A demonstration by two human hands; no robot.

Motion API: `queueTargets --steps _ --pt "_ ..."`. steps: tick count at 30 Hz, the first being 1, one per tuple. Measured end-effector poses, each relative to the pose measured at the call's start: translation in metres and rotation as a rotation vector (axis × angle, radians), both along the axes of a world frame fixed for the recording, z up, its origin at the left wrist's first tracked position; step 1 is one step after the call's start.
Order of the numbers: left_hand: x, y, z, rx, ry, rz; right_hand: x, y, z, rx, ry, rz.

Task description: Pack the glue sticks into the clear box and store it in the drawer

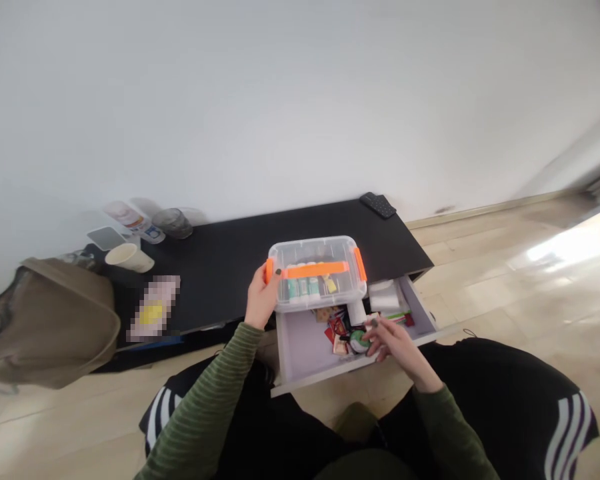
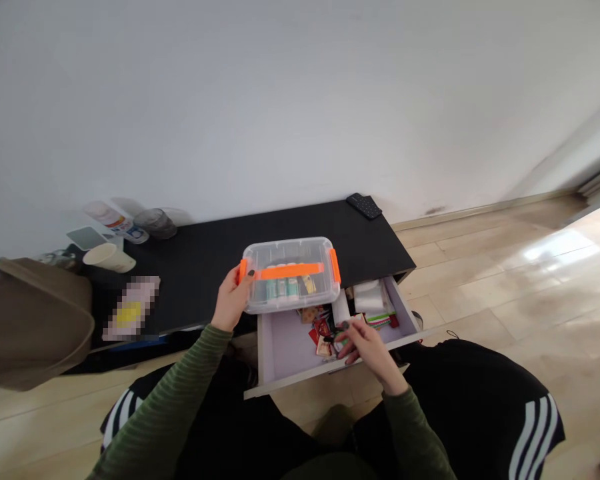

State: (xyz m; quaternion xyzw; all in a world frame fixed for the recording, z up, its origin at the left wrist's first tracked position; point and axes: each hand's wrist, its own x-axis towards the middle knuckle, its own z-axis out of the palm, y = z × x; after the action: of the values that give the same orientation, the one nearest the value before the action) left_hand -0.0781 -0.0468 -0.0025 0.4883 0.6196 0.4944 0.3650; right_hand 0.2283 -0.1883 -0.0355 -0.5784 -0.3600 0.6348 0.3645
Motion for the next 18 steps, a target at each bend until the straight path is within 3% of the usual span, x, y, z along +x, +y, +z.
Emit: queueTargets --steps 2,4,9,14,18 --pt "0.005 -0.018 0.001 -0.005 0.004 -0.068 0.002 0.013 0.011 0.056 -0.022 -0.111" --pt "0.012 -0.041 -0.001 -0.026 0.022 -0.119 0.003 0.019 0.013 0.093 -0.113 -0.111" --pt "0.028 -0.107 -0.02 -0.072 0.091 -0.131 0.01 0.008 0.009 0.232 -0.568 0.042" --pt "0.03 -0.153 -0.049 -0.076 0.14 -0.217 0.034 0.007 -0.003 0.225 -0.657 0.239" --pt "0.029 -0.163 -0.085 -0.176 0.102 -0.244 0.036 0.021 -0.022 0.13 -0.764 0.358"
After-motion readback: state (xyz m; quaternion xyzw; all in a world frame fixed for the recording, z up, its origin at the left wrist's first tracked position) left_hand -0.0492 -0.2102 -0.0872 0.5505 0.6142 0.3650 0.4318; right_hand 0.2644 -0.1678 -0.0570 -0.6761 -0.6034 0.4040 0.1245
